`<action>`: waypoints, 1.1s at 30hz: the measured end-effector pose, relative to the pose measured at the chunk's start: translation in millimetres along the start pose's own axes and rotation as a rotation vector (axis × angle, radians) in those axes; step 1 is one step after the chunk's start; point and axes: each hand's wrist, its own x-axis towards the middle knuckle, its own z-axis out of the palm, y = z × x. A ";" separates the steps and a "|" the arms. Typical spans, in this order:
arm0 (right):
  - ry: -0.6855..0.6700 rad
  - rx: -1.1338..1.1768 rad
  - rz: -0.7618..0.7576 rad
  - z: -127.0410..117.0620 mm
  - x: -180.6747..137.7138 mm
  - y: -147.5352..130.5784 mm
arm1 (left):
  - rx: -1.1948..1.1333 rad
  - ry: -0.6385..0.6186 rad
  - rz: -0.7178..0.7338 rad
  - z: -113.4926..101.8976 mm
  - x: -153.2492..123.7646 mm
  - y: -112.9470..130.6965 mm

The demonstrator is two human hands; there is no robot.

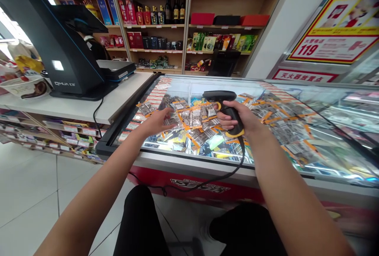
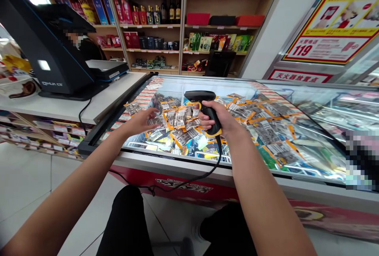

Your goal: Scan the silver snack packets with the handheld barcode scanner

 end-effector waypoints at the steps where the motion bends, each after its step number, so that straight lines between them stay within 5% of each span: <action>1: -0.021 -0.019 0.023 0.6 -0.2 0.8 | -0.019 0.039 -0.012 0.0 0.9 -1.2; 8: -0.120 -0.120 0.060 7.2 -0.2 13.1 | 0.070 0.345 -0.129 -3.2 11.6 -2.1; 15: -0.209 -0.047 0.032 5.5 6.4 17.1 | 0.199 0.373 -0.184 -3.5 11.5 1.9; 26: -0.123 0.057 -0.013 7.1 6.0 15.2 | 0.222 0.497 -0.327 -10.3 12.9 -11.6; 30: -0.035 0.134 -0.020 8.4 7.9 13.6 | 0.493 0.532 -0.442 -19.2 7.1 -14.7; 33: -0.008 0.182 -0.029 9.2 8.1 10.8 | 0.686 0.489 -0.385 -14.0 5.3 -2.7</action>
